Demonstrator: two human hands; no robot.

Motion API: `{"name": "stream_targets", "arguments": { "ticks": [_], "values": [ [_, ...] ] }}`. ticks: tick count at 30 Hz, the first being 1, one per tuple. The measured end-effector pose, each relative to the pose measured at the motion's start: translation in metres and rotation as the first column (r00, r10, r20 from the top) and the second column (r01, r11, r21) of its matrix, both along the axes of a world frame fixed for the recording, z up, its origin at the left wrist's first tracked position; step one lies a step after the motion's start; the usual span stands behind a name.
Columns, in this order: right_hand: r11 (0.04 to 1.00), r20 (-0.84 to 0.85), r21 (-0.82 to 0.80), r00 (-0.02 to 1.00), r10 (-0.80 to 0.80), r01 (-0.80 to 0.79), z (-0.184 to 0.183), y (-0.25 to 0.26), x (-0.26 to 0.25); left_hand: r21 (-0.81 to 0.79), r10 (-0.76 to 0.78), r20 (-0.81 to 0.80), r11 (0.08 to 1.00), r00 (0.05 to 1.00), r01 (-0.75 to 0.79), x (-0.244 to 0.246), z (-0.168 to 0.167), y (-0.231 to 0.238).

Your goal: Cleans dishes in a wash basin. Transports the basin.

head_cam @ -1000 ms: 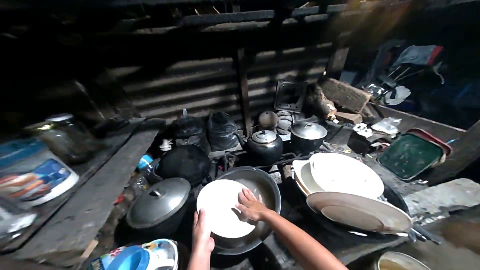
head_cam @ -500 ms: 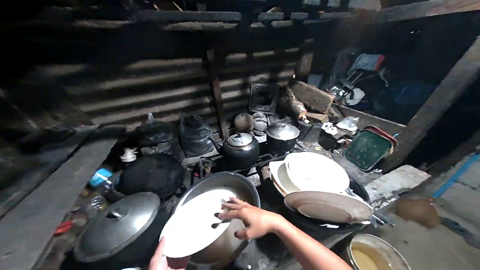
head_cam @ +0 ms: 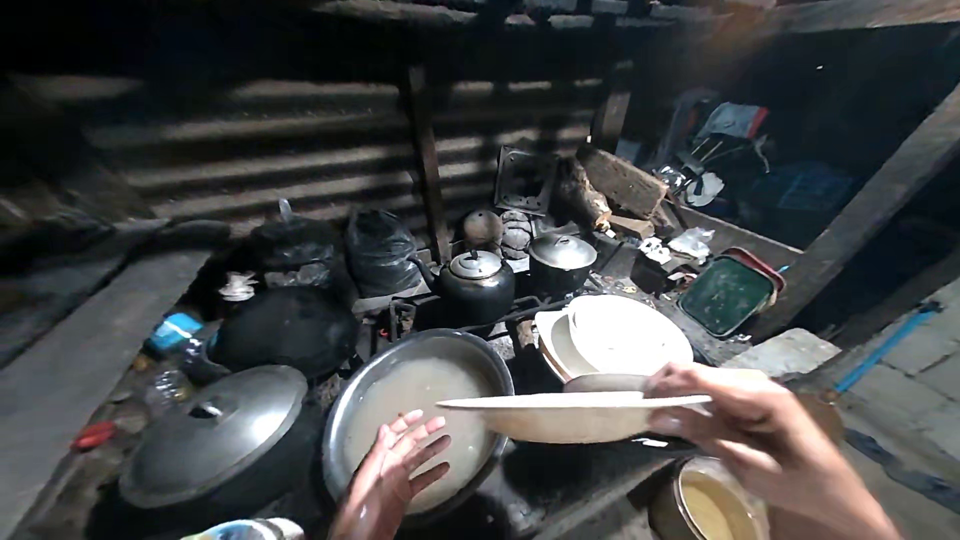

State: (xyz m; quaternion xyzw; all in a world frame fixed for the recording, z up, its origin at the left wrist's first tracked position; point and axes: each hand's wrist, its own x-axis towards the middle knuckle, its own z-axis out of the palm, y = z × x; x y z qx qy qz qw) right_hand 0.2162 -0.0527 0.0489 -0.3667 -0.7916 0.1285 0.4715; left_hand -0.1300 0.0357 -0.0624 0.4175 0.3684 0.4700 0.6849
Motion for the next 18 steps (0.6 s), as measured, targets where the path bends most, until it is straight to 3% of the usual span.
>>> {"name": "stream_targets", "arguments": {
  "ticks": [7, 11, 15, 18],
  "values": [
    [0.965, 0.009, -0.070, 0.967, -0.253, 0.253, -0.012, -0.040, 0.052, 0.008, 0.178, -0.210, 0.983, 0.961, -0.181, -0.018, -0.026, -0.003],
    [0.849, 0.127, -0.027, 0.844, -0.520, 0.527, -0.041, -0.029, 0.063, 0.064, 0.260, -0.347, 0.965, 0.901, -0.254, -0.034, -0.041, -0.013],
    [0.804, 0.196, 0.018, 0.787, -0.585, 0.594, -0.079, -0.005, 0.085, 0.099, 0.316, -0.433, 0.947, 0.844, -0.304, -0.048, -0.055, -0.028],
    [0.745, 0.225, -0.077, 0.740, -0.634, 0.663, -0.102, 0.007, 0.107, 0.131, 0.353, -0.497, 0.934, 0.793, -0.333, -0.057, -0.066, -0.040]
  ]
}}
